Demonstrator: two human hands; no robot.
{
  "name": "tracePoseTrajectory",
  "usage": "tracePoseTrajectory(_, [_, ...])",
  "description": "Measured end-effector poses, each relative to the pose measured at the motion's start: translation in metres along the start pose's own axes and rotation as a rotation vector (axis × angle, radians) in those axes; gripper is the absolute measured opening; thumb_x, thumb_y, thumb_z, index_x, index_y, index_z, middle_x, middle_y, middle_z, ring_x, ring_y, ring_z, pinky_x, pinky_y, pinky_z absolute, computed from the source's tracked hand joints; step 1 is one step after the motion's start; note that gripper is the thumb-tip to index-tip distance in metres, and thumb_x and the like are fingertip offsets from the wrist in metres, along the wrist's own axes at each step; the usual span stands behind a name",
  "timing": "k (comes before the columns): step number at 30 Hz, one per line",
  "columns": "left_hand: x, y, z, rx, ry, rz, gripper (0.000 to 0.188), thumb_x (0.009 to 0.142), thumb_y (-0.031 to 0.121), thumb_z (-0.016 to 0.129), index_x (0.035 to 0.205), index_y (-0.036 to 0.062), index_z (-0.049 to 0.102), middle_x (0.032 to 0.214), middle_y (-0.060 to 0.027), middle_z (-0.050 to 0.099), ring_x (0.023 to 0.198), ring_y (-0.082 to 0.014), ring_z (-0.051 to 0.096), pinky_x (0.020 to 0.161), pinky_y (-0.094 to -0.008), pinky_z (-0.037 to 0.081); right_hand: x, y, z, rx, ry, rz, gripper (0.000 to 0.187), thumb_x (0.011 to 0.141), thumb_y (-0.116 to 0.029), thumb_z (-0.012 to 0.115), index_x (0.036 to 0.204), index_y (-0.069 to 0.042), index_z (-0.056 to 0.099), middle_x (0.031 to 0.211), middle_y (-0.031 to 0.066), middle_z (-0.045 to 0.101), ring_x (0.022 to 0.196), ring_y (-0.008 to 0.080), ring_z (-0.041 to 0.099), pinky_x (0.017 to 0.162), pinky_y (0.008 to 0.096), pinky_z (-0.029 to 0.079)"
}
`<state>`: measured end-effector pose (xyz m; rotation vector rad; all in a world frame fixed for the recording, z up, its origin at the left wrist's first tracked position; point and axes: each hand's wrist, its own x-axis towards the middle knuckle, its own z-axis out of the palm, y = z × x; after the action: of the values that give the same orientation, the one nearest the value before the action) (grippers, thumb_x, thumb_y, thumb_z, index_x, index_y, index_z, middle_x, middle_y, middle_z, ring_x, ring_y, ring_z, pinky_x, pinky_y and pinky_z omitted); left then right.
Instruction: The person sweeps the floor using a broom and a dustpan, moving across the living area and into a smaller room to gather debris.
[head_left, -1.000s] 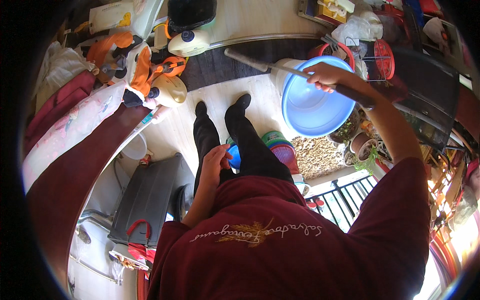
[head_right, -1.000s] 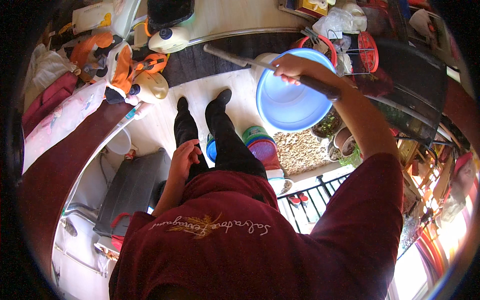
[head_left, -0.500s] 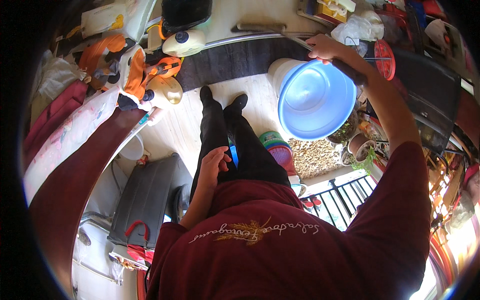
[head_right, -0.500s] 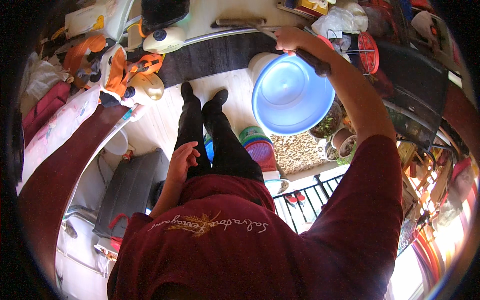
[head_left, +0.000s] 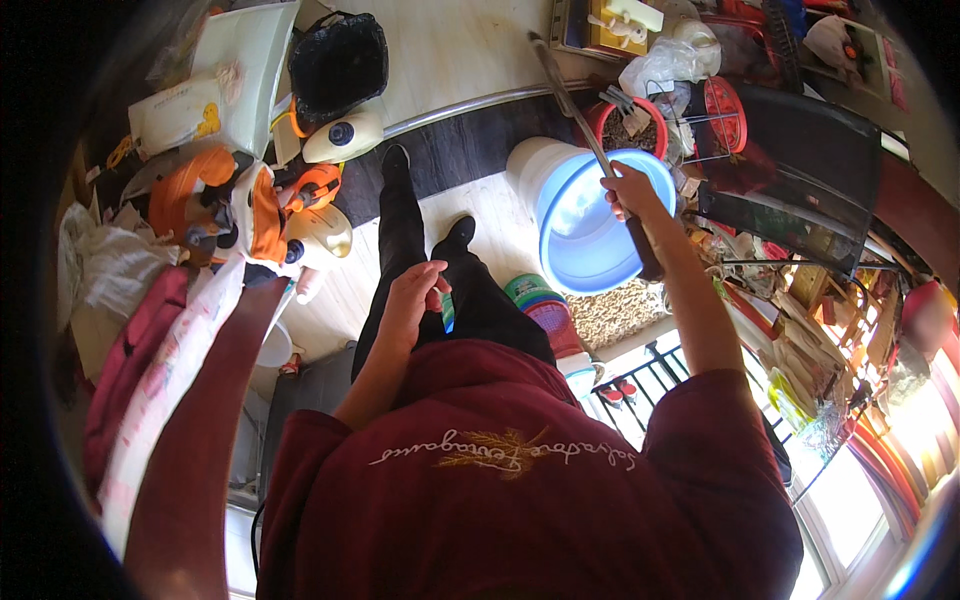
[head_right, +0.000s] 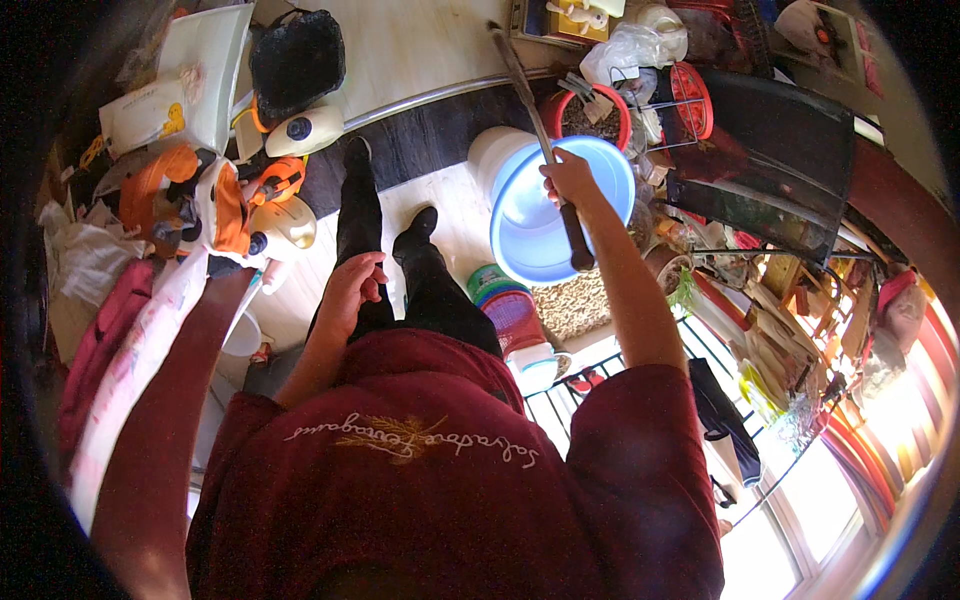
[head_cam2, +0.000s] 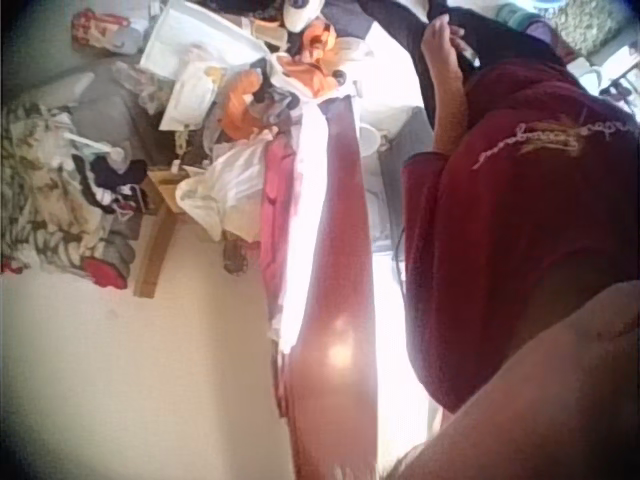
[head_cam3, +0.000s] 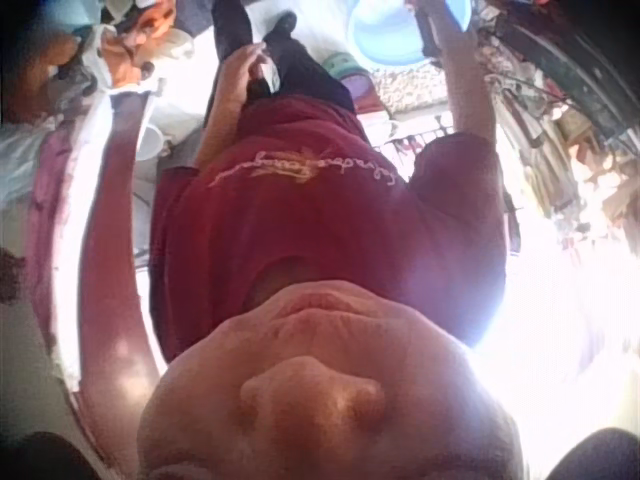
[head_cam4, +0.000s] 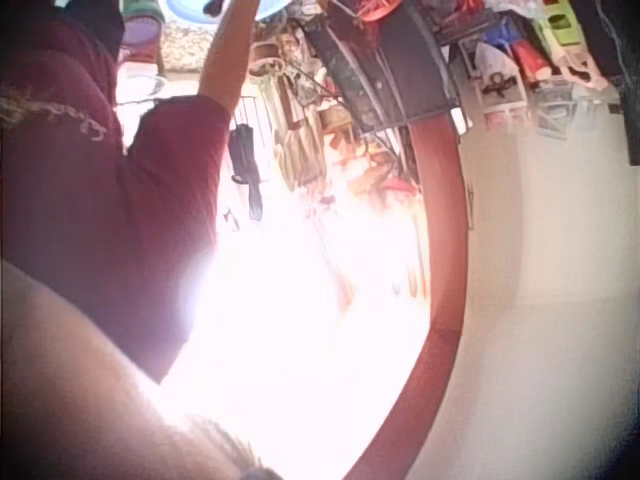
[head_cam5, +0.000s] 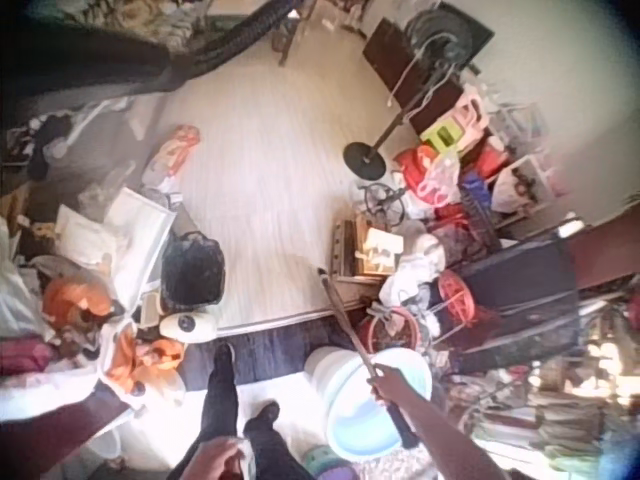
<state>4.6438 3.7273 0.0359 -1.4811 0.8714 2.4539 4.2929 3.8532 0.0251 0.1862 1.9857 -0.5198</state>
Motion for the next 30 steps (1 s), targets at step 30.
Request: tracePoseTrajectory(30, [0.053, 0.137, -0.097, 0.013, 0.085, -0.094, 0.024, 0.084, 0.021, 0.045, 0.097, 0.0026, 0.055, 0.067, -0.0033, 0.054, 0.049, -0.0051, 0.044, 0.046, -0.0178, 0.039, 0.045, -0.128, 0.183, 0.968, -0.344, 0.229, 0.007, 0.08, -0.016, 0.044, 0.075, -0.012, 0.041, 0.049, -0.0028, 0.037, 0.036, 0.0078, 0.036, 0.032, 0.0228, 0.028])
